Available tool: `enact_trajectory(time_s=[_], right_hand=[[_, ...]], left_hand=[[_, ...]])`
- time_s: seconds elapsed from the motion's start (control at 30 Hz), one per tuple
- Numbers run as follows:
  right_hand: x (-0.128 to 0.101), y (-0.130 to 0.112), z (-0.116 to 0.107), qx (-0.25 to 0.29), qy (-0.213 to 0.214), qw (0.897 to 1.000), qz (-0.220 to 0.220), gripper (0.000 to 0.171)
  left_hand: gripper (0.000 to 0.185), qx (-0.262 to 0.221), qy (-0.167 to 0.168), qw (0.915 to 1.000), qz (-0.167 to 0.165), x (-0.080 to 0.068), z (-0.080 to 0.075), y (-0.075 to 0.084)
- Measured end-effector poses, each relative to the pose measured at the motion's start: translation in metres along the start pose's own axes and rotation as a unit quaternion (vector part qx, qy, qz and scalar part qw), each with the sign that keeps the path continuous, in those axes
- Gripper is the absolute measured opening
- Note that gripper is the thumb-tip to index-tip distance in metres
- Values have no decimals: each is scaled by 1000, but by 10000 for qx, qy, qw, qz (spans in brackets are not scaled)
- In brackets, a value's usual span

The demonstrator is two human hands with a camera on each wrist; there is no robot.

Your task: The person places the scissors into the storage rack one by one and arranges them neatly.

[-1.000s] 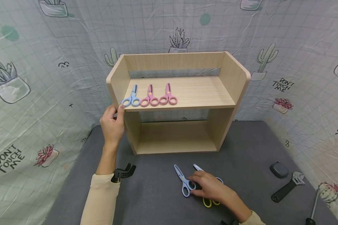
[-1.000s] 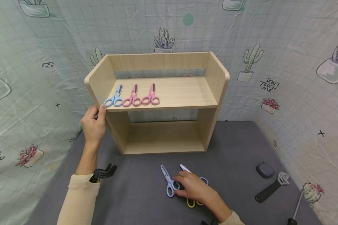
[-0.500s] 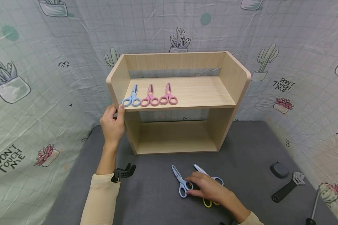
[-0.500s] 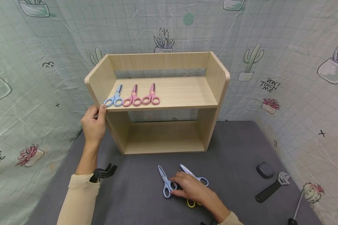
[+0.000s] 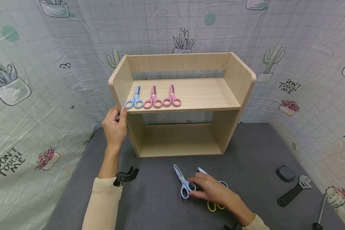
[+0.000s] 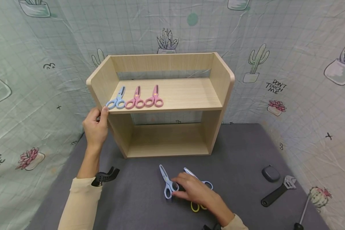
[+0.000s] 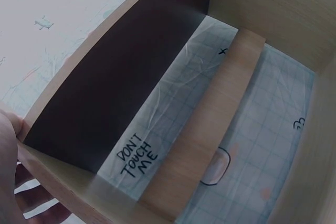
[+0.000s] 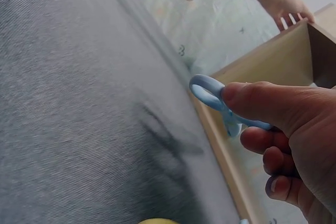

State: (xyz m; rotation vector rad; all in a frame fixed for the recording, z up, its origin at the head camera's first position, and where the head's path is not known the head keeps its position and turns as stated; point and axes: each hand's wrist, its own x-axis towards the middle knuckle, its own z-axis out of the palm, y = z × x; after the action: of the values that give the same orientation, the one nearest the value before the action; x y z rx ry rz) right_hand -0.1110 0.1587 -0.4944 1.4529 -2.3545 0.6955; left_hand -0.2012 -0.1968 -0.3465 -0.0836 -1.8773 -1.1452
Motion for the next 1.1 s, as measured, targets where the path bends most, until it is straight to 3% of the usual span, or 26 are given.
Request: enact_trajectory(time_s=[0.33, 1.1], right_hand=[[16, -4, -19, 81, 85, 9999, 77, 38], [45, -9, -61, 9, 756, 9959, -497, 39]], left_hand=[[34, 30, -27, 10000, -72, 0, 1, -2], [31, -1, 8, 10000, -92, 0, 0, -1]])
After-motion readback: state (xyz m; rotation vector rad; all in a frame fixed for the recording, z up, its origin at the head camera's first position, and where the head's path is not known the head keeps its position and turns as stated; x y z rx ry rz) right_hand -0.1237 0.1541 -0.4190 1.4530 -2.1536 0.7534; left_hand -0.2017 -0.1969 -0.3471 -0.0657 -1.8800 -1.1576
